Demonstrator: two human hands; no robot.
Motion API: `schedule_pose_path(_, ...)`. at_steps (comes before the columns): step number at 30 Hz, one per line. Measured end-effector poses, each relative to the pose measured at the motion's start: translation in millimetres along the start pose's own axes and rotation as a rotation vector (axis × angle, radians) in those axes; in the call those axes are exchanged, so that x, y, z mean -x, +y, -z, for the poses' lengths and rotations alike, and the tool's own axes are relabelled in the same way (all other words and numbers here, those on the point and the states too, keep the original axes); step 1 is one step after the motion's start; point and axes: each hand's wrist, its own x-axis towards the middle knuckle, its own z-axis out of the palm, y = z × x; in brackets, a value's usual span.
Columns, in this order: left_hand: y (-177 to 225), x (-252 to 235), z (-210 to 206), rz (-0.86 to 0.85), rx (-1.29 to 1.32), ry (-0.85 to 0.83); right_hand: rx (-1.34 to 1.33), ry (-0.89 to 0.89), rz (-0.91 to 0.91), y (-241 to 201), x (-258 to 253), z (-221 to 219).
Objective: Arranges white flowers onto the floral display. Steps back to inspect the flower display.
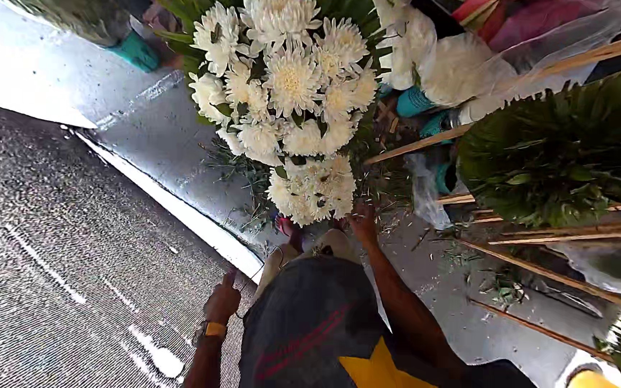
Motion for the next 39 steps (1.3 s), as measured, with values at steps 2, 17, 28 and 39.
schedule_pose_path(2, -5, -5, 2, -0.071, -0.013, -0.026, 0.032, 0.091, 0.088, 14, -10, -26)
schedule_pose_path(17, 38, -1, 69, -0.442, 0.022, 0.172, -0.044, 0.517, 0.577, -30, 37, -15)
schedule_pose_path(28, 223, 69, 123, -1.097, 0.287, 0.307, -0.17, 0.361, 0.754, -150, 81, 166)
schedule_pose_path(39, 301, 129, 125, -1.312, 0.491, 0.29, -0.49, 0.232, 0.868, -249, 124, 269)
